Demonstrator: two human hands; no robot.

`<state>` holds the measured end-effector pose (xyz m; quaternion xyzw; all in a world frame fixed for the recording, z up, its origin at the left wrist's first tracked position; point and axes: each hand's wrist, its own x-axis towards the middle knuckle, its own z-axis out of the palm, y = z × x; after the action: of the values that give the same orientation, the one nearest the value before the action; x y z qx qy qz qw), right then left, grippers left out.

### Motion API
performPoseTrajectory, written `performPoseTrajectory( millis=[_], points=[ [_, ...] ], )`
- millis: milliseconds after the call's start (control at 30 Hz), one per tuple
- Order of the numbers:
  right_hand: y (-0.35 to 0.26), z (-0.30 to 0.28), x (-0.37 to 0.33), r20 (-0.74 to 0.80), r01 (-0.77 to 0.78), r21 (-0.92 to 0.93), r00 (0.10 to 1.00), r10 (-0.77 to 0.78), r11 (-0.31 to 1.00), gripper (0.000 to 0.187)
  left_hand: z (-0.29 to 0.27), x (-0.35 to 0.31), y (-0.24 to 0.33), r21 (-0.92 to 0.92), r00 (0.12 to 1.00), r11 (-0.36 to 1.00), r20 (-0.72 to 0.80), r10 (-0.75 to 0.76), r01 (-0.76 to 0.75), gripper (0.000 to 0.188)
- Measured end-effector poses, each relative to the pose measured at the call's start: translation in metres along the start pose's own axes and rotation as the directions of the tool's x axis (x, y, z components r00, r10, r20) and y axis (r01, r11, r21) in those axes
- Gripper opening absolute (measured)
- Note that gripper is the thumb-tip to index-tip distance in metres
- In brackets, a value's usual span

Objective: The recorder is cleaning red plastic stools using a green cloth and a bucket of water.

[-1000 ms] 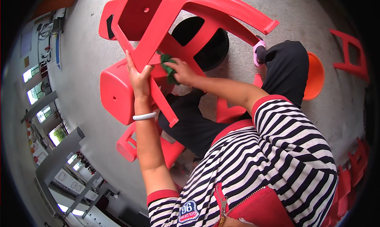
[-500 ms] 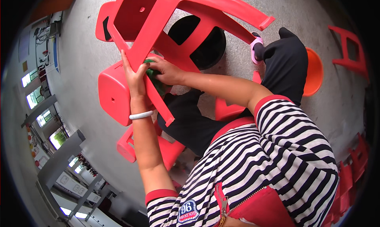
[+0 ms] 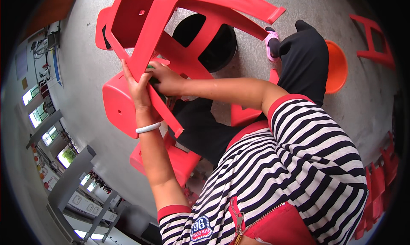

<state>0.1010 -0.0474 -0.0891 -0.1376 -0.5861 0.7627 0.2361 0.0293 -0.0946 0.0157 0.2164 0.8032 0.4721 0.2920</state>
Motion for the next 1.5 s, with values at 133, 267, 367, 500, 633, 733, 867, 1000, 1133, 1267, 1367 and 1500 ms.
performPoseTrajectory(
  millis=[133,267,367,500,633,733,867,1000,1133,1267,1367,1500],
  points=[
    [0.076,-0.022,-0.023,-0.115,0.099,-0.355,0.982,-0.149,0.930,0.055,0.017,0.014,0.002,-0.028,0.997,0.997,0.011,0.070,-0.070,0.097],
    [0.142,-0.082,-0.063,-0.050,-0.162,-0.639,0.984,0.170,0.752,0.059,0.032,0.021,-0.001,-0.060,0.992,0.990,0.011,0.130,-0.129,0.094],
    [0.130,-0.093,-0.097,0.183,0.010,-0.712,0.968,0.171,0.702,0.059,0.020,0.008,0.002,-0.067,0.999,0.997,0.010,0.050,-0.050,0.094],
    [0.124,-0.112,-0.151,0.362,0.183,-0.769,0.914,0.181,0.613,0.061,0.012,0.009,-0.003,-0.042,0.996,0.995,-0.017,0.092,-0.093,0.094],
    [0.138,-0.117,-0.111,0.425,0.313,-0.832,0.890,0.163,0.458,0.051,0.014,0.023,-0.011,0.077,0.986,0.985,-0.040,0.159,-0.156,0.097],
    [0.135,-0.110,-0.028,0.357,0.295,-0.883,0.927,0.115,0.365,0.039,0.012,0.019,-0.007,0.130,0.991,0.985,-0.051,0.125,-0.118,0.099],
    [0.120,-0.095,0.049,0.245,0.189,-0.940,0.953,0.178,0.284,0.043,0.019,0.023,-0.009,0.084,0.995,0.992,-0.027,0.101,-0.098,0.100],
    [0.120,-0.076,0.019,0.165,0.108,-0.957,0.966,0.199,0.270,0.052,0.013,0.022,-0.018,0.121,0.987,0.984,-0.077,0.143,-0.133,0.102],
    [0.130,-0.081,-0.075,0.242,0.205,-0.934,0.965,0.096,0.294,0.052,0.011,0.023,-0.022,0.102,0.982,0.981,-0.078,0.171,-0.163,0.103],
    [0.127,-0.100,-0.152,0.306,0.269,-0.903,0.950,0.060,0.336,0.050,0.016,0.028,-0.021,0.110,0.983,0.981,-0.075,0.169,-0.160,0.103],
    [0.116,-0.125,-0.171,0.454,0.367,-0.866,0.862,0.227,0.340,0.045,0.014,0.031,-0.026,0.131,0.978,0.975,-0.085,0.189,-0.177,0.105],
    [0.092,-0.160,-0.148,0.678,0.468,-0.729,0.591,0.436,0.499,0.042,0.009,0.036,-0.032,0.111,0.979,0.978,-0.077,0.186,-0.177,0.104]
  ],
)
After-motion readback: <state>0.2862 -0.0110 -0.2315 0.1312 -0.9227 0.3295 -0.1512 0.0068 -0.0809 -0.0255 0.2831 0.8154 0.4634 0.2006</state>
